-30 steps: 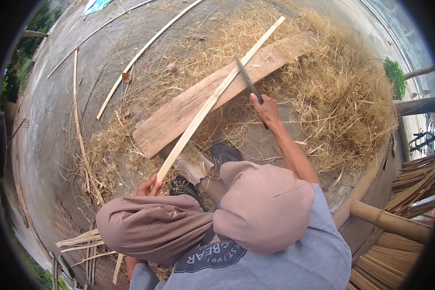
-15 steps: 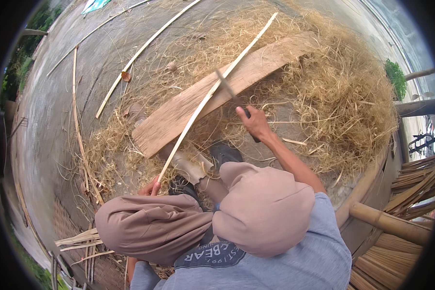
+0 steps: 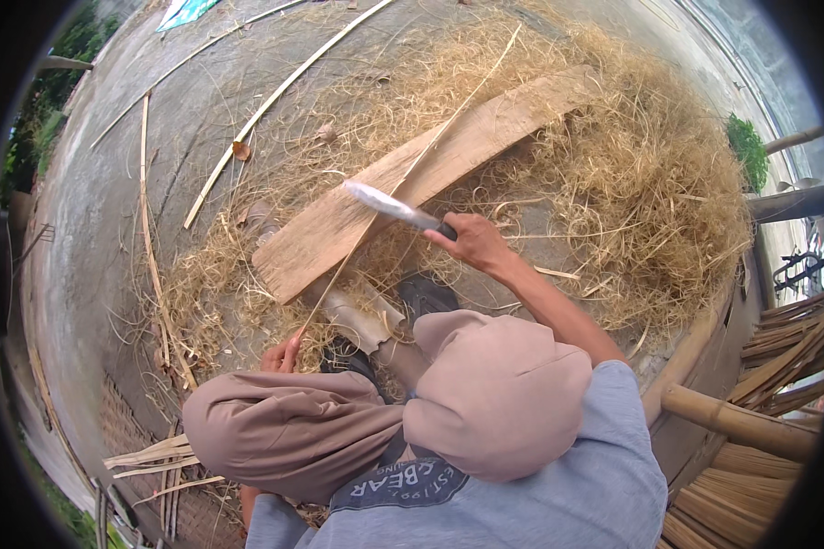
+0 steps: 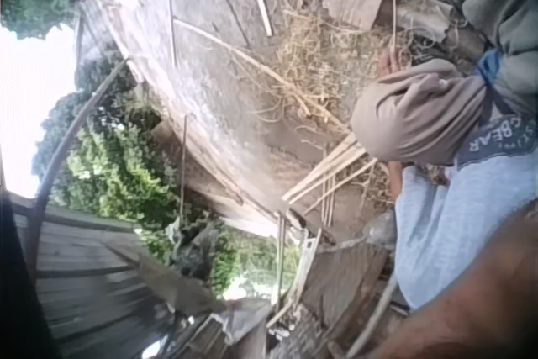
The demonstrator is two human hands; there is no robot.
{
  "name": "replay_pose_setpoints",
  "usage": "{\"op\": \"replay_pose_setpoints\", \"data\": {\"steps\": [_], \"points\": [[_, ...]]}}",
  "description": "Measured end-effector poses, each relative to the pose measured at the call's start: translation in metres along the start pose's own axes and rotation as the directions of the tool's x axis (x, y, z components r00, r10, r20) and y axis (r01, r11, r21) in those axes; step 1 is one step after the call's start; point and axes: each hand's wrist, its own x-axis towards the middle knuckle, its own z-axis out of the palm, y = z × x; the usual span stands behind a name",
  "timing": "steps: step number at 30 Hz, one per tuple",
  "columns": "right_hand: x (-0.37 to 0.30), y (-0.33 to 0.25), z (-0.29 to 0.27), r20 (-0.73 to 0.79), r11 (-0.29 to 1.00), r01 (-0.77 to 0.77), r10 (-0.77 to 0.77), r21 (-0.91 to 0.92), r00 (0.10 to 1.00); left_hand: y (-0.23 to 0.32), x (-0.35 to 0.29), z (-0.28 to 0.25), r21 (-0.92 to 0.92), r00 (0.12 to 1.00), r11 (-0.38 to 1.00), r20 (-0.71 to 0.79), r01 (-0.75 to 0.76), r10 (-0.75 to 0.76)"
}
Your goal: The person sits on the ground and uses a knife to split a long piece of bamboo into thin strips. They then gather the strips and bundle them together.
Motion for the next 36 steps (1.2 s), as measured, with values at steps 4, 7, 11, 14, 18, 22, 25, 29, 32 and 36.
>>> {"op": "replay_pose_setpoints", "data": {"steps": [4, 7, 11, 14, 18, 22, 25, 29, 32, 36], "points": [[0.030, 0.039, -0.029, -0.044, 0.959, -0.280, 0.282, 0.051, 0.958, -0.018, -0.020, -0.012, -0.021, 0.998, 0.998, -0.021, 0.056, -0.056], [0.039, 0.158, -0.088, -0.323, 0.803, -0.593, 0.579, 0.062, 0.749, -0.016, -0.017, -0.015, 0.010, 1.000, 1.000, -0.005, 0.025, -0.025], [0.055, 0.102, -0.086, -0.155, 0.763, -0.525, 0.611, 0.377, 0.776, -0.040, -0.034, -0.029, 0.109, 0.995, 0.992, -0.081, 0.064, -0.055], [0.041, 0.069, -0.037, 0.004, 0.692, -0.330, 0.427, 0.642, 0.904, -0.046, -0.029, -0.037, 0.273, 0.991, 0.962, -0.128, 0.014, 0.022], [0.023, 0.016, -0.020, 0.263, 0.305, -0.447, 0.491, 0.841, 0.831, -0.058, -0.012, -0.043, 0.527, 0.968, 0.847, -0.171, -0.069, 0.186], [0.005, -0.012, -0.014, 0.451, 0.430, -0.602, 0.406, 0.673, 0.795, -0.052, 0.007, -0.038, 0.616, 0.934, 0.782, -0.219, -0.093, 0.284], [-0.019, -0.060, 0.002, 0.608, 0.477, -0.656, 0.277, 0.585, 0.744, -0.022, 0.000, -0.039, 0.480, 0.966, 0.877, -0.214, -0.026, 0.146], [-0.013, -0.049, 0.003, 0.460, 0.347, -0.610, 0.425, 0.712, 0.779, -0.037, 0.002, -0.045, 0.565, 0.977, 0.824, -0.150, -0.041, 0.152], [-0.020, -0.065, 0.027, 0.574, 0.428, -0.628, 0.266, 0.650, 0.775, -0.032, 0.002, -0.043, 0.577, 0.975, 0.816, -0.172, -0.017, 0.141], [-0.019, -0.072, 0.015, 0.541, 0.402, -0.634, 0.331, 0.660, 0.773, -0.011, 0.003, -0.041, 0.579, 0.981, 0.815, -0.156, -0.006, 0.118]]}}
